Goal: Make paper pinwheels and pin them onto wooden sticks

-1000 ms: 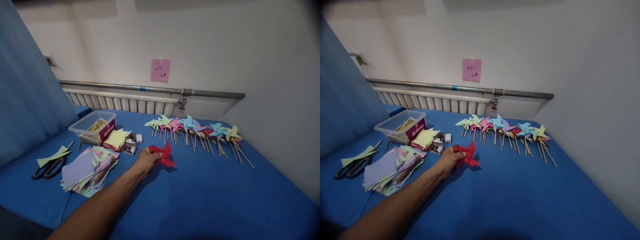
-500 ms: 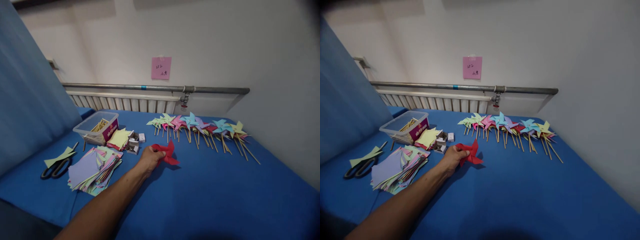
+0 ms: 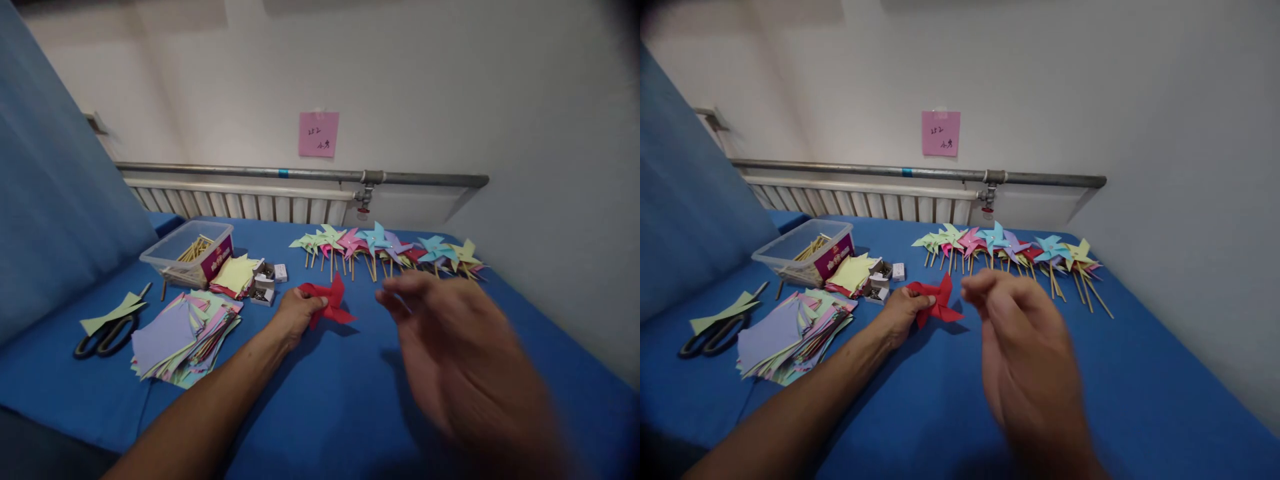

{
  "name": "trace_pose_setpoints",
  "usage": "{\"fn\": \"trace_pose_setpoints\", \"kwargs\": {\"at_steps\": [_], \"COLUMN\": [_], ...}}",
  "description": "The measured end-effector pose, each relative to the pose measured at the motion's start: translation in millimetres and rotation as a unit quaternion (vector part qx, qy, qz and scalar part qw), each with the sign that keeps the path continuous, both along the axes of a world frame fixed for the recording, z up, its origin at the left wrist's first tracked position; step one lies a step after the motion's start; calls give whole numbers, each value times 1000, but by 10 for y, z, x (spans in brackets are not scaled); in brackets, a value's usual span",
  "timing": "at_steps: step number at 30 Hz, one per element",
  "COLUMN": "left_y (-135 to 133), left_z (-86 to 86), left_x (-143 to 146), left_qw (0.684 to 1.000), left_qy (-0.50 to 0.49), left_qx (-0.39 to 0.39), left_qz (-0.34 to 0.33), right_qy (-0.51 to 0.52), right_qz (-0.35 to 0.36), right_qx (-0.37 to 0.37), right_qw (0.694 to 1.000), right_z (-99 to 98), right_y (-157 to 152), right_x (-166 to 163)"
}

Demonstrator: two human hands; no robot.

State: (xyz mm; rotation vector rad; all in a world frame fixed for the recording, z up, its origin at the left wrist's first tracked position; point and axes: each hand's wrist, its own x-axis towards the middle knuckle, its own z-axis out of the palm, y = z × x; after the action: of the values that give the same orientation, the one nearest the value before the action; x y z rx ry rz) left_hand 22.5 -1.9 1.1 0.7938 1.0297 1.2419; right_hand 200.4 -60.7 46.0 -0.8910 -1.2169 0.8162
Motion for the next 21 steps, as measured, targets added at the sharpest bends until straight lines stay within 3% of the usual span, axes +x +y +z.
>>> {"fn": "trace_pose_setpoints", "kwargs": {"at_steps": [3, 5, 8, 12, 21], "left_y": [-7, -26, -53, -42, 2], "left_z": [-4, 19, 54, 25, -75], "left_x": [-3, 0, 4, -11, -36], "left_qw": [1000, 999, 997, 997, 997], "left_qy": [-11, -18, -18, 8, 23], "left_qx": [0, 13, 35, 39, 28], "left_qz": [-10, -32, -62, -66, -73], "right_qy": [62, 67, 77, 72, 61], "right_qz": [-24, 28, 122, 199, 172], "right_qx": [-99, -190, -243, -259, -242], "right_qw": [993, 979, 959, 943, 953], "right_z": [-160, -316, -483, -535, -628], "right_y": [281, 432, 505, 468, 494], "right_x": [-62, -110, -173, -218, -250]}}
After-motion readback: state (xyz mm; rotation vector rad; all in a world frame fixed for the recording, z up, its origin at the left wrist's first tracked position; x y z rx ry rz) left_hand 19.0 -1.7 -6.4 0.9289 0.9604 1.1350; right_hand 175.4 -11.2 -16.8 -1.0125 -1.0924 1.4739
